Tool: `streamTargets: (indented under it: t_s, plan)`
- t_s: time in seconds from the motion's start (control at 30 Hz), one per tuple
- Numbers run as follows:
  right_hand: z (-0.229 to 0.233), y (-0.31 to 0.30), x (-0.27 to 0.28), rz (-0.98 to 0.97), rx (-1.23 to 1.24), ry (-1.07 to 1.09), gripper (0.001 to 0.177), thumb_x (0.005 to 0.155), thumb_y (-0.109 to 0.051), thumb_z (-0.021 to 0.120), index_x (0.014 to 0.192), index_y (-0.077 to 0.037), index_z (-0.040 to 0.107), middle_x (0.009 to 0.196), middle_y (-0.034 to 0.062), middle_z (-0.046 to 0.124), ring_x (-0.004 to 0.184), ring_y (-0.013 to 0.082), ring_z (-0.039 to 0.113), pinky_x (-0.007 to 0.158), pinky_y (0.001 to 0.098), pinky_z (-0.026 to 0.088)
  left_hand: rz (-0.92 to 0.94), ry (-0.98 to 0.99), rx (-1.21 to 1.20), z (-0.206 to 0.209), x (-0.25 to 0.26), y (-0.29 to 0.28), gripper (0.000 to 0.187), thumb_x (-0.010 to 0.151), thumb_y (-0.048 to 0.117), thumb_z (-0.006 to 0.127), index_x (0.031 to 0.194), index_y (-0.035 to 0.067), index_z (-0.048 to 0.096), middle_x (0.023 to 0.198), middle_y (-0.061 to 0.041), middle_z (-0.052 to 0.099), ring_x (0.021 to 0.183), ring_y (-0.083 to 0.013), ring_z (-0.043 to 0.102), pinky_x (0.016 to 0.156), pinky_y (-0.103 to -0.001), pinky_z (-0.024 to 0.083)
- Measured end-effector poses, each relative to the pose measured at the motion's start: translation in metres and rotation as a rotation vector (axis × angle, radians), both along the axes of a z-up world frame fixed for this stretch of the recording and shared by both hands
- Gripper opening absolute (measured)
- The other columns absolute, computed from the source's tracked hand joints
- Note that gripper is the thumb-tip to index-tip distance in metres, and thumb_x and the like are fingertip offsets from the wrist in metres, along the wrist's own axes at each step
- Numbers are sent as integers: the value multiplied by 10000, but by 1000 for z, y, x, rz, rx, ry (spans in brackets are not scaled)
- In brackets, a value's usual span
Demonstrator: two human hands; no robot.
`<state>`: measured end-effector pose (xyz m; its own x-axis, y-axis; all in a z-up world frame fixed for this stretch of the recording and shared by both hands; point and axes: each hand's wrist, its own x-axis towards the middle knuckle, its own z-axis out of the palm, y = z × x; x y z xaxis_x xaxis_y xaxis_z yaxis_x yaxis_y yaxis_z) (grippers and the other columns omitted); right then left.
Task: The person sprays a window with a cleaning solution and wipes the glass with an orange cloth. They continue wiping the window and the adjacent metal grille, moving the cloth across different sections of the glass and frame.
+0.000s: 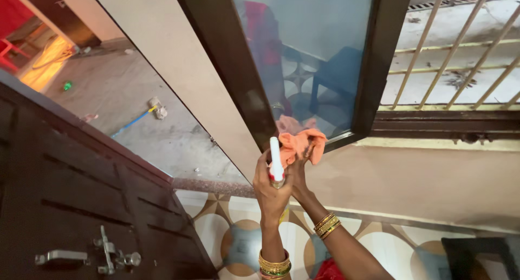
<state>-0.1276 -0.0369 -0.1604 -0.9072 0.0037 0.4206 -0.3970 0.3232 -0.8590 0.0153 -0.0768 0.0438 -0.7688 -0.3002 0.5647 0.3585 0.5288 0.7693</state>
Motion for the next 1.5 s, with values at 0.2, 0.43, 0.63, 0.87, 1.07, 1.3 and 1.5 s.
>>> streamTargets:
  t_s: [0.2,0.43,0.63,0.87,1.07,1.3,1.5]
  plan:
    - [94,7,17,16,47,75,476,793,-346,760,1200,-116,669,1197,98,667,1247,314,582,1114,468,373,-117,62,-50,12,6,-28,654,714,0,737,1345,19,565,1098,-176,693,881,-284,696,805,-381,566]
    - [226,35,-9,-226,220,607,423,873,-246,685,1272,-108,659,1282,142,636,1352,407,472,1220,619,155,-133,-2,84,10,-14,-20,659,682,-23,698,1330,7,580,855,-108,641,634,-191,578,642,-335,524]
    - [257,67,-52,-436,296,737,448,1033,-214,652,1446,-72,555,1502,192,534,1484,432,407,1293,628,182,-225,18,110,11,-34,-4,664,696,-7,726,1340,4,561,848,-105,622,647,-177,575,641,-340,527]
    - [204,98,-102,-641,318,654,841,1040,-354,720,1615,22,235,1648,365,110,1522,618,72,1248,709,41,-221,10,80,8,-43,6,666,707,-7,729,1348,20,551,808,-91,583,624,-168,566,608,-334,510]
    - [112,114,-126,-657,250,566,907,992,-363,733,1606,27,192,1628,370,77,1504,622,52,1223,707,39,-193,7,100,8,-40,10,670,712,-17,724,1359,33,558,845,-96,609,629,-165,586,616,-330,527]
    - [42,87,-60,-357,142,313,481,985,-401,639,1371,-119,585,1477,166,485,1421,431,408,1201,551,312,-190,201,95,10,-34,16,651,726,-56,711,1355,16,559,1119,-150,689,935,-248,709,822,-377,576]
    - [133,79,-30,-287,568,759,630,852,-357,758,1404,-99,600,1570,168,425,1454,471,359,1190,619,243,-65,123,144,6,-32,24,614,729,-30,740,1320,11,575,1060,-139,687,889,-268,705,824,-389,572]
